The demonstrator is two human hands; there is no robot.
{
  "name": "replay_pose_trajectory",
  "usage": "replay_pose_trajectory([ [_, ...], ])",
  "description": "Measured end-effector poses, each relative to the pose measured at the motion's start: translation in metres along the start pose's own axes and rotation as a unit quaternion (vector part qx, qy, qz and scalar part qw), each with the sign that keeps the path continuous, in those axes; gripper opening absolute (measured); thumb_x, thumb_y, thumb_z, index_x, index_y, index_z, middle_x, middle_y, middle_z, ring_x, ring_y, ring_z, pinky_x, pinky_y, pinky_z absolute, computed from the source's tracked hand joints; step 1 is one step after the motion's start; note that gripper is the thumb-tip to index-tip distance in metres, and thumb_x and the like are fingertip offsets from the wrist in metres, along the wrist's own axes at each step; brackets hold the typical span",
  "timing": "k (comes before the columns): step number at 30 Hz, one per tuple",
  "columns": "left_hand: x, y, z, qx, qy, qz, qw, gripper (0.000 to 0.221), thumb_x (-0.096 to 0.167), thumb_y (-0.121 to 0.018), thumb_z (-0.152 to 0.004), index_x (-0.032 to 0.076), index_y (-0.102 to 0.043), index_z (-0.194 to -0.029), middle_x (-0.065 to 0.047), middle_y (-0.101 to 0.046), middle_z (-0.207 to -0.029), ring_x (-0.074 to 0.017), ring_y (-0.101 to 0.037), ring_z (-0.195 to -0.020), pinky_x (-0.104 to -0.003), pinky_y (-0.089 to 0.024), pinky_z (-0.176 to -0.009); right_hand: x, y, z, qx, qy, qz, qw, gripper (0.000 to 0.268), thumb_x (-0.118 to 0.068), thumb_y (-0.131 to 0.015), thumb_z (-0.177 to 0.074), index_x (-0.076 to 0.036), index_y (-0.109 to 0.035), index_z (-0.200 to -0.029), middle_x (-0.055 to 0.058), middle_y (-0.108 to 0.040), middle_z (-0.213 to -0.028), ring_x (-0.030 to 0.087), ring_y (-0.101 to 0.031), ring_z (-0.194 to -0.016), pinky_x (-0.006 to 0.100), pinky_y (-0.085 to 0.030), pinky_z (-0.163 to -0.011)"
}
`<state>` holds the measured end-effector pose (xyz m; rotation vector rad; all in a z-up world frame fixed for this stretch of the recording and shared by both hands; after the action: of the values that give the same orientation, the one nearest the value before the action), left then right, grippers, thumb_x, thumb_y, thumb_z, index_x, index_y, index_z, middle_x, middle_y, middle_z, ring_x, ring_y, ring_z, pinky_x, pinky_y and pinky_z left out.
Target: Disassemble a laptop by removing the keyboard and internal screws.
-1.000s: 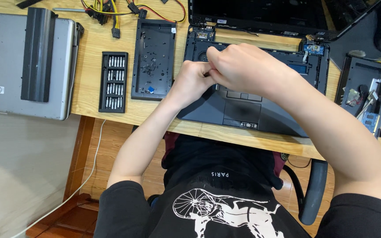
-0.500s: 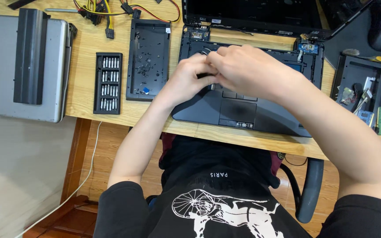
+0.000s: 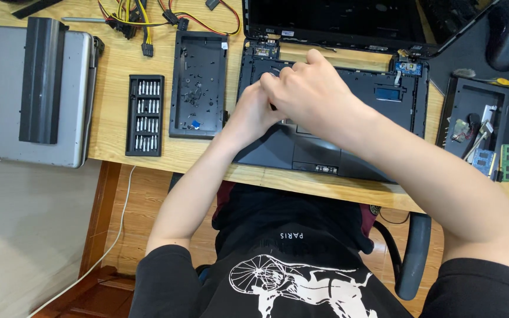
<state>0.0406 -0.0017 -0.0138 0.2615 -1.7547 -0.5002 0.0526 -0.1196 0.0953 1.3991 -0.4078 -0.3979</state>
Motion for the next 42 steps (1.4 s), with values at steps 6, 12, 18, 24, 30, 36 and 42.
replay_pose_trajectory([
  [6, -0.007, 0.004, 0.006, -0.093, 0.049, 0.024, 0.994, 0.034, 0.017, -0.083, -0.086, -0.002, -0.064, -0.107, -0.014, -0.068, -0.092, -0.0319, -0.067, -0.085, -0.038, -0.057, -0.076, -0.001, 0.001, 0.003, 0.144, 0.092, 0.007, 0.985, 0.04, -0.017, -0.075, -0.072, -0.007, -0.061, -0.109, 0.008, -0.069, -0.09, 0.027, -0.072, -0.089, 0.04, -0.05, -0.073],
  [12, -0.001, 0.004, 0.001, 0.004, -0.021, -0.059, 0.998, 0.028, 0.012, -0.081, -0.084, -0.004, -0.065, -0.102, -0.017, -0.071, -0.097, -0.0345, -0.071, -0.098, -0.041, -0.057, -0.085, 0.0, -0.002, 0.0, -0.056, -0.016, 0.039, 0.998, 0.027, -0.027, -0.067, -0.1, -0.007, -0.058, -0.117, 0.008, -0.068, -0.086, 0.027, -0.07, -0.083, 0.042, -0.049, -0.078],
  [18, 0.003, 0.005, 0.007, -0.103, -0.089, 0.037, 0.99, 0.021, 0.015, -0.071, -0.101, 0.003, -0.07, -0.118, -0.014, -0.073, -0.111, -0.0316, -0.071, -0.107, -0.04, -0.056, -0.092, -0.003, 0.009, 0.008, 0.179, 0.098, 0.006, 0.979, 0.038, -0.016, -0.074, -0.072, -0.008, -0.061, -0.106, 0.008, -0.068, -0.086, 0.027, -0.072, -0.082, 0.038, -0.048, -0.069],
  [24, 0.018, 0.013, 0.002, -0.044, -0.033, -0.086, 0.995, 0.044, 0.029, -0.09, -0.08, -0.002, -0.066, -0.099, -0.014, -0.07, -0.094, -0.0323, -0.067, -0.094, -0.044, -0.052, -0.087, 0.01, -0.005, 0.005, -0.08, -0.021, 0.086, 0.993, 0.035, -0.02, -0.074, -0.089, -0.006, -0.06, -0.119, 0.006, -0.067, -0.086, 0.025, -0.071, -0.082, 0.041, -0.051, -0.082],
  [30, 0.006, 0.004, 0.004, -0.05, -0.132, -0.08, 0.987, 0.024, 0.022, -0.079, -0.096, 0.006, -0.071, -0.112, -0.012, -0.069, -0.107, -0.0312, -0.066, -0.103, -0.042, -0.053, -0.095, 0.001, 0.008, 0.009, 0.113, 0.063, -0.017, 0.991, 0.032, -0.022, -0.077, -0.082, -0.003, -0.064, -0.105, 0.014, -0.064, -0.095, 0.03, -0.068, -0.092, 0.041, -0.054, -0.078],
  [36, 0.013, 0.01, 0.004, -0.063, -0.137, -0.06, 0.987, 0.037, 0.024, -0.085, -0.089, 0.0, -0.068, -0.112, -0.015, -0.066, -0.108, -0.0325, -0.061, -0.105, -0.044, -0.048, -0.095, 0.008, 0.003, 0.011, 0.073, 0.046, -0.03, 0.996, 0.041, -0.027, -0.075, -0.081, -0.001, -0.064, -0.112, 0.014, -0.065, -0.099, 0.03, -0.068, -0.094, 0.04, -0.057, -0.076],
  [42, 0.015, 0.013, -0.001, -0.043, -0.072, -0.15, 0.985, 0.028, 0.024, -0.084, -0.087, 0.003, -0.067, -0.093, -0.009, -0.068, -0.098, -0.0272, -0.065, -0.103, -0.04, -0.049, -0.102, 0.01, -0.003, 0.012, -0.04, -0.022, 0.004, 0.999, 0.034, -0.035, -0.066, -0.108, -0.002, -0.061, -0.115, 0.012, -0.067, -0.095, 0.029, -0.071, -0.09, 0.04, -0.058, -0.079],
])
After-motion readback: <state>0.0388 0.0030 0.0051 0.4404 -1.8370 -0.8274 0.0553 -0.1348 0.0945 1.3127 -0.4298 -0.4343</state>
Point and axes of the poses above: each hand's wrist, its own z-axis away from the middle knuckle, its own y-axis out of the back of the hand, x = y × z, the point moved 4 cm from there along -z, towards the middle knuckle
